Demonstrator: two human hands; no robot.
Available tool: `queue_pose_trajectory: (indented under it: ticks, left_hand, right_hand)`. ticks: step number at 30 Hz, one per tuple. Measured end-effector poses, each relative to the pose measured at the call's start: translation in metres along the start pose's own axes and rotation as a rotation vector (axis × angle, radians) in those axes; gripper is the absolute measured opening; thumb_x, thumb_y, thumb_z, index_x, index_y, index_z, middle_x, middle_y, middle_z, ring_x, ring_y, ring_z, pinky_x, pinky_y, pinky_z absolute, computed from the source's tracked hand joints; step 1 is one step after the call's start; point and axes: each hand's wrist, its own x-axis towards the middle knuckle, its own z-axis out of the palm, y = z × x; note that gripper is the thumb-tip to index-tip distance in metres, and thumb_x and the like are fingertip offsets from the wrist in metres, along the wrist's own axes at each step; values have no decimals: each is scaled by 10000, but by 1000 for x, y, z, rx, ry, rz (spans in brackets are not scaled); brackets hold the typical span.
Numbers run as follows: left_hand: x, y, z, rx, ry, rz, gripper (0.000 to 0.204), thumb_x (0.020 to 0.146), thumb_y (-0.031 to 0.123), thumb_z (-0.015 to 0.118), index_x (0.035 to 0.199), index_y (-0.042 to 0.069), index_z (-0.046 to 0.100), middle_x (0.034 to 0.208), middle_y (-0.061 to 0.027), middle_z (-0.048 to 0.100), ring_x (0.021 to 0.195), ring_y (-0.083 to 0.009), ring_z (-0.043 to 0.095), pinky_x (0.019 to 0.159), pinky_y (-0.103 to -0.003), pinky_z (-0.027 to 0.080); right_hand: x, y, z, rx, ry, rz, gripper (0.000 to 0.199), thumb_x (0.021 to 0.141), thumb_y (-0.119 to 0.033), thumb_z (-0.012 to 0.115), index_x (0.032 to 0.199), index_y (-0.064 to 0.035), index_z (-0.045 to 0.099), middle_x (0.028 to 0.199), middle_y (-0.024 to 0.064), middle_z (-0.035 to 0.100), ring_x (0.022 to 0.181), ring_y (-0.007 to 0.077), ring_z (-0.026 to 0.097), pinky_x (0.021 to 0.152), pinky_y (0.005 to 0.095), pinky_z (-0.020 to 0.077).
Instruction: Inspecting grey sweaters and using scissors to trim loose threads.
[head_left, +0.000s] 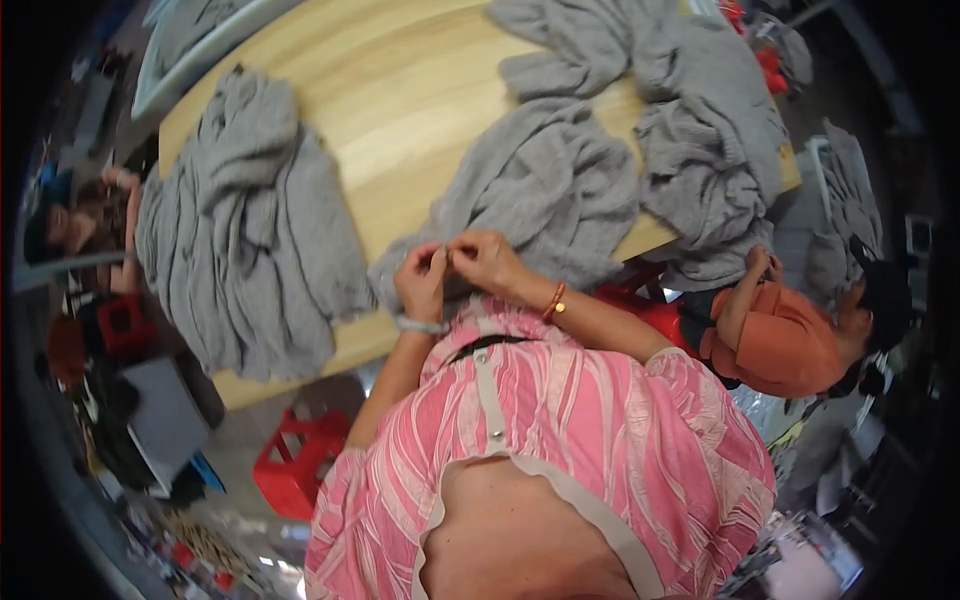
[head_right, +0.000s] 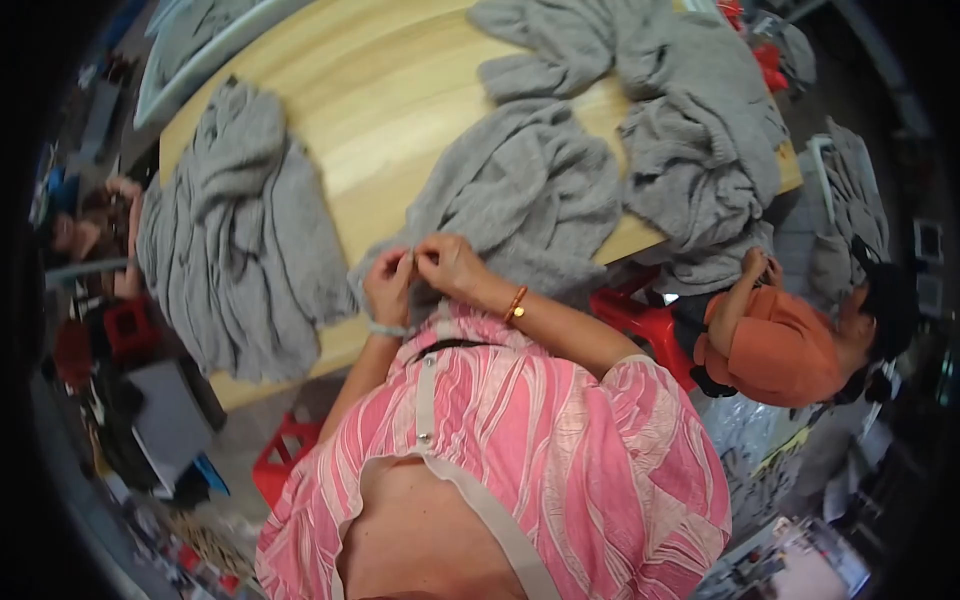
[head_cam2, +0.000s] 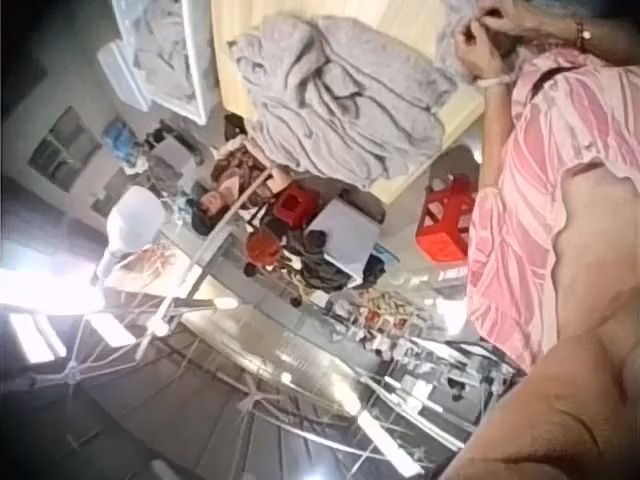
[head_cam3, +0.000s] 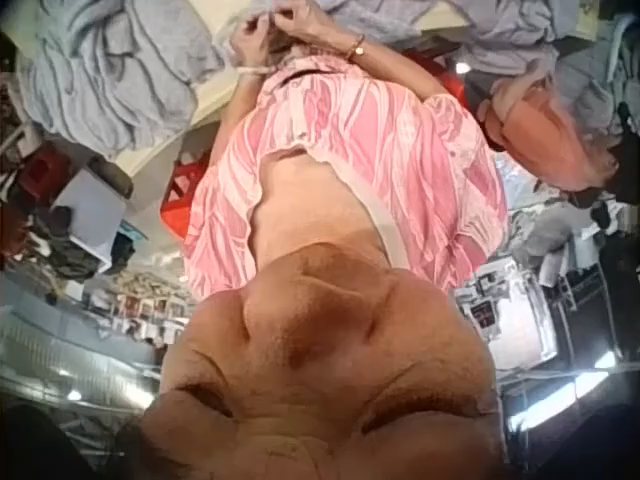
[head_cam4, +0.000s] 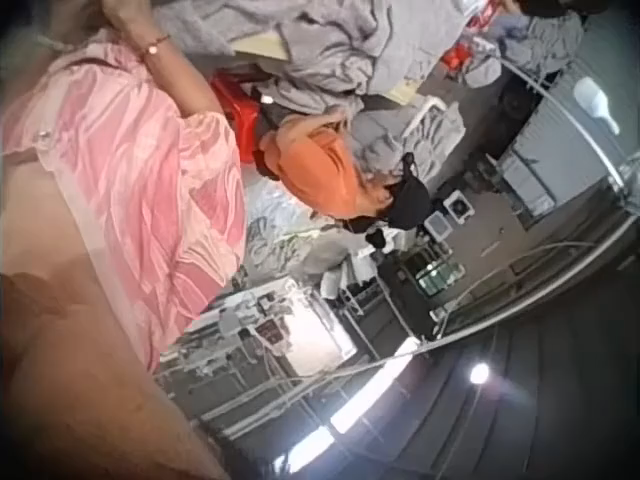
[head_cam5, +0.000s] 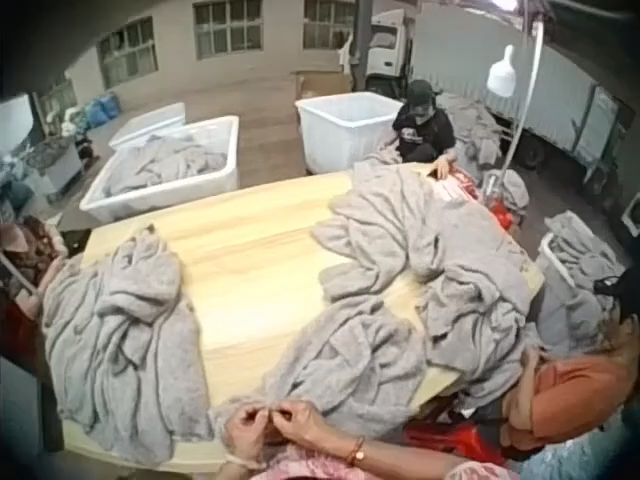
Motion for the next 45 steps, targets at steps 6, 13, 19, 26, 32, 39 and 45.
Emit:
queue_pose_trajectory:
  ticks: [6,13,19,26,32,39,45]
  left_hand:
    - [3,23,-10,-310,-54,-33,174,836,-1,627,1005,-16,590,886,-52,625,721,-87,590,646,-208,501]
    - [-7,65,-16,-334,-169,-45,222,806,-31,636,1021,-20,582,890,-44,618,702,-68,579,636,-190,495]
    - [-2,84,-24,-377,-333,-125,291,801,-22,654,1074,-15,554,929,-55,616,767,-88,596,650,-198,500]
    - [-2,95,-30,-349,-434,-199,341,784,-27,666,1100,-25,536,925,-66,624,762,-89,603,644,-199,514]
    - [11,113,-33,-284,-558,-262,359,770,-17,688,1095,-27,536,883,-69,632,724,-95,613,608,-203,521]
    - [18,111,-31,-360,-559,-264,360,768,1,703,1079,-17,523,863,-76,639,707,-103,619,584,-205,519]
    - [22,112,-27,-369,-591,-293,355,777,15,702,1081,-12,522,843,-71,635,676,-99,607,566,-201,506]
  right_hand:
    - [10,-14,4,425,-162,302,168,837,-92,576,919,23,667,728,45,652,650,84,600,582,238,489]
    - [27,-45,-35,63,-135,-274,252,788,20,606,1025,-46,660,916,59,609,765,116,591,657,231,479]
    - [51,-54,-46,-2,-460,-499,297,742,53,627,1017,-51,668,930,94,614,803,214,619,698,281,495]
    - [54,-51,-53,-4,-552,-527,201,745,23,659,937,-35,678,880,89,629,782,211,622,680,282,493]
    - [54,-54,-55,52,-544,-498,131,744,10,680,871,-23,672,828,91,640,766,200,627,667,280,495]
    - [52,-57,-58,149,-439,-437,86,738,12,680,820,-8,662,825,88,645,758,180,618,678,265,487]
    - [48,-54,-57,122,-388,-512,99,729,26,662,815,-8,626,812,89,624,756,184,608,660,269,480]
